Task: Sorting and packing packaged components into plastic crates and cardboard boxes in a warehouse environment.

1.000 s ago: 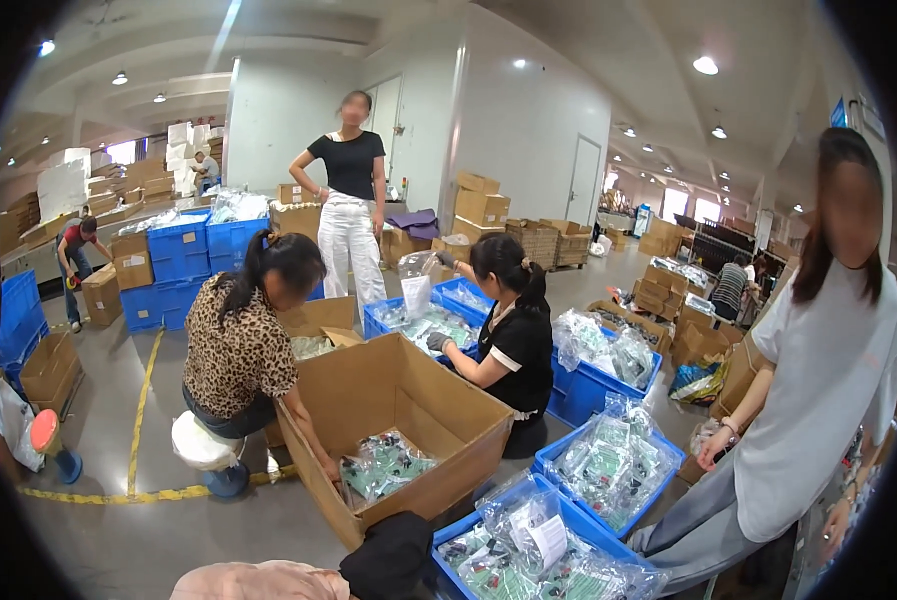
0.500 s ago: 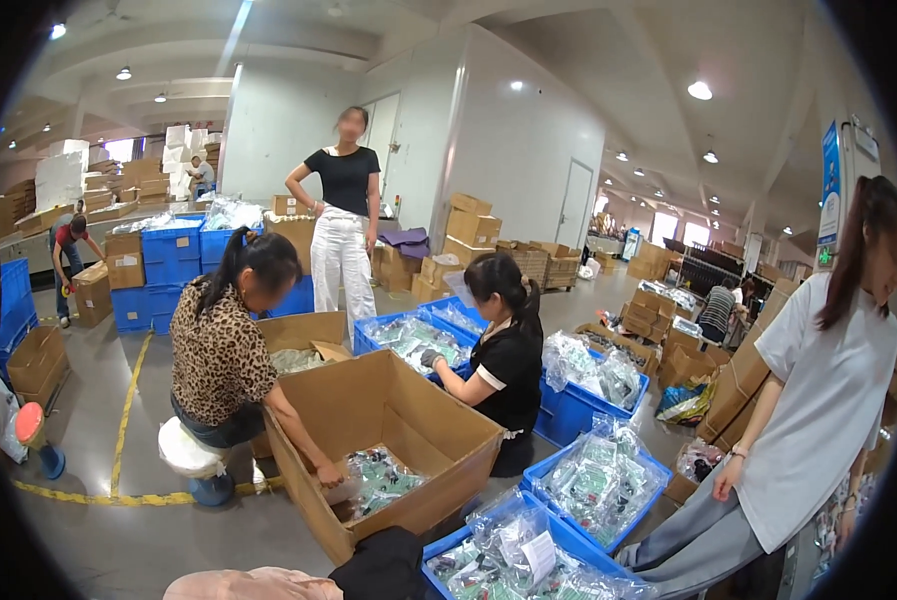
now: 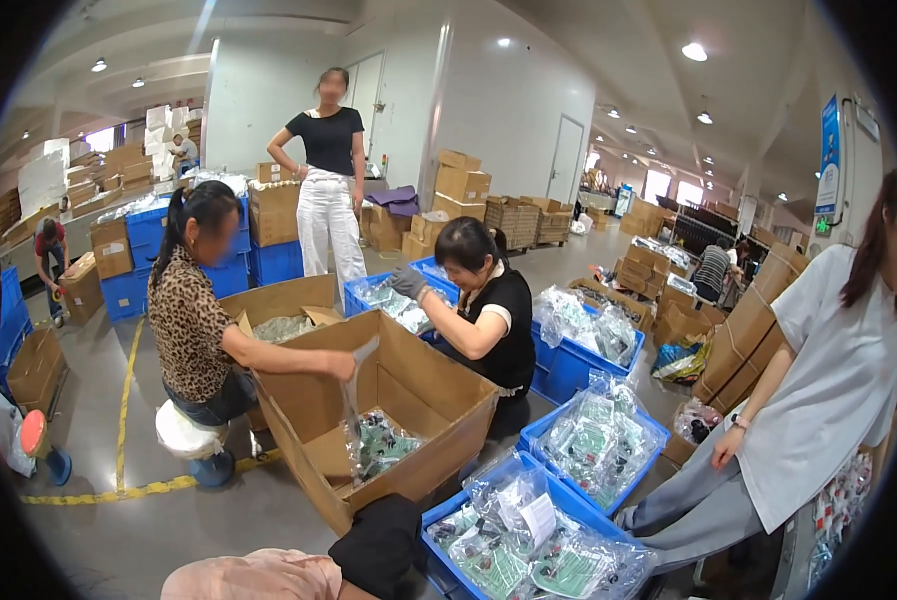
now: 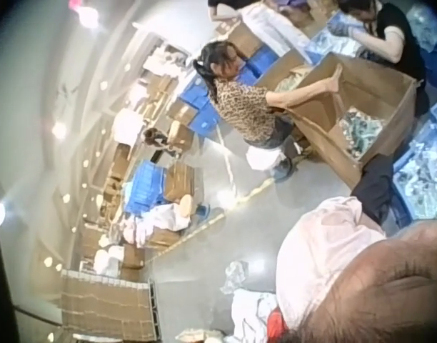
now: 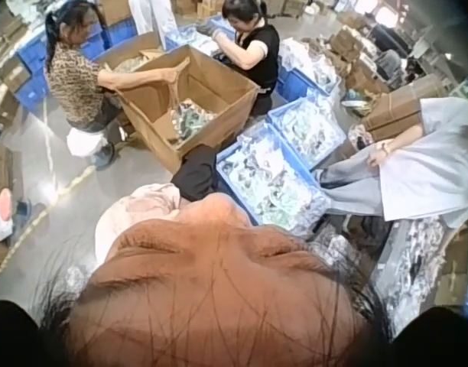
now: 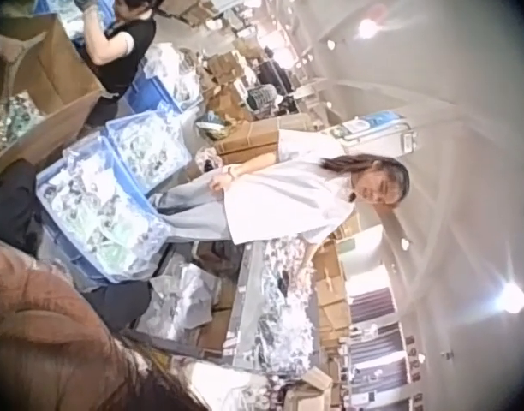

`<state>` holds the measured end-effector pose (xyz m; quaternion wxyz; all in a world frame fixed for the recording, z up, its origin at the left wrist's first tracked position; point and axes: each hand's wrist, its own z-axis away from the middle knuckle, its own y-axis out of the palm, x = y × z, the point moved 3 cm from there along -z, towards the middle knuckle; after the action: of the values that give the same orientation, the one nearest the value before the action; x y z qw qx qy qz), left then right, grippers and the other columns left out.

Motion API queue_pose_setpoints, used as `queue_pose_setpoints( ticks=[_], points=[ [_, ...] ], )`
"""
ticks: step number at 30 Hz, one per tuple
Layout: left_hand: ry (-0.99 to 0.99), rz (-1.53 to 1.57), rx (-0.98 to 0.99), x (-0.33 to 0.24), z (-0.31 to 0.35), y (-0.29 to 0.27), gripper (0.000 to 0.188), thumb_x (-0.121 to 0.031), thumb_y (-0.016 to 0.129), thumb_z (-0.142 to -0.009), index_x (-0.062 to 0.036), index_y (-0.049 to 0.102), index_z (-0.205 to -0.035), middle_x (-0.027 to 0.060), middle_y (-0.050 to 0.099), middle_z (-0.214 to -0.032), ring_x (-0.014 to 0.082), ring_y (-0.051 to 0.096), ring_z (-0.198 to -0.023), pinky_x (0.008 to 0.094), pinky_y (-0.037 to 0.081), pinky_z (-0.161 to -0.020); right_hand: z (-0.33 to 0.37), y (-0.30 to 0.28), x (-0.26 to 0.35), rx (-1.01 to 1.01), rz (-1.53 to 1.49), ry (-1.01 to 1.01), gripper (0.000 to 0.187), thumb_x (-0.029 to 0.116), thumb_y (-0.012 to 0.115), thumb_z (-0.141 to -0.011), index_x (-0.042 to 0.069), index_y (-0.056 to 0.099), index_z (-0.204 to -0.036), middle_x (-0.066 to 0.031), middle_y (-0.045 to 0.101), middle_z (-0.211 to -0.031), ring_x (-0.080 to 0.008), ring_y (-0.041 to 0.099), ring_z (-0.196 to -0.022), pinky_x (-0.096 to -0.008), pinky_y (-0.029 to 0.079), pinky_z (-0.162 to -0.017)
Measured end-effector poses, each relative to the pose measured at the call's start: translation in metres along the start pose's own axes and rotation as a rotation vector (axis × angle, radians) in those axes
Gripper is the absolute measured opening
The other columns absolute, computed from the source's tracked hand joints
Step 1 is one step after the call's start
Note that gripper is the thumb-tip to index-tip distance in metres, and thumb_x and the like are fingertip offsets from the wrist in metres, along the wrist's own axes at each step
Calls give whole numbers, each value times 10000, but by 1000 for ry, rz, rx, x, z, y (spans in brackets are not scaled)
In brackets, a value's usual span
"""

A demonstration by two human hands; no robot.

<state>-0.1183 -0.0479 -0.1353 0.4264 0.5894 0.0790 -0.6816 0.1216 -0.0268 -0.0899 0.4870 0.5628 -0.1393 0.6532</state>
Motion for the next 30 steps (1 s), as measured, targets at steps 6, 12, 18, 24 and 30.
queue_pose_setpoints(
  ticks=[6,12,18,24,30],
  points=[
    [-207,74,210,5,-32,-14,295,-196,429,-854,-10,533,-1058,138,630,-896,204,610,-772,309,502,-685,36,-2,-26,-248,-254,-46,515,62,546,-825,111,329,-1290,-158,528,-1005,-246,540,-882,-363,476,-742],
    [-637,-212,340,23,-110,-33,324,-175,440,-863,6,497,-1125,177,624,-903,249,628,-761,323,521,-655,180,66,151,-387,46,-361,406,108,574,-839,85,358,-1183,-108,560,-969,-187,586,-787,-337,509,-687],
    [-98,-31,-328,-117,-143,-76,169,-180,494,-832,-14,525,-843,114,571,-716,222,580,-617,318,474,-507,493,131,262,-1559,603,-466,437,133,557,-800,114,423,-1216,-124,546,-1029,-191,575,-849,-307,499,-699],
    [125,468,-509,-72,-160,-178,102,-31,540,-747,-71,536,-841,74,502,-795,237,518,-689,429,473,-629,717,153,131,-1427,22,-862,565,236,491,-834,84,303,-1345,-130,375,-1338,-206,522,-1080,-320,467,-849],
    [92,247,-942,-123,-162,-129,300,-158,682,-687,-62,555,-942,72,488,-822,182,476,-724,328,440,-628,457,90,308,-1533,356,-583,494,124,556,-802,87,396,-1268,-57,548,-948,-102,524,-717,-184,428,-526]
  ],
)
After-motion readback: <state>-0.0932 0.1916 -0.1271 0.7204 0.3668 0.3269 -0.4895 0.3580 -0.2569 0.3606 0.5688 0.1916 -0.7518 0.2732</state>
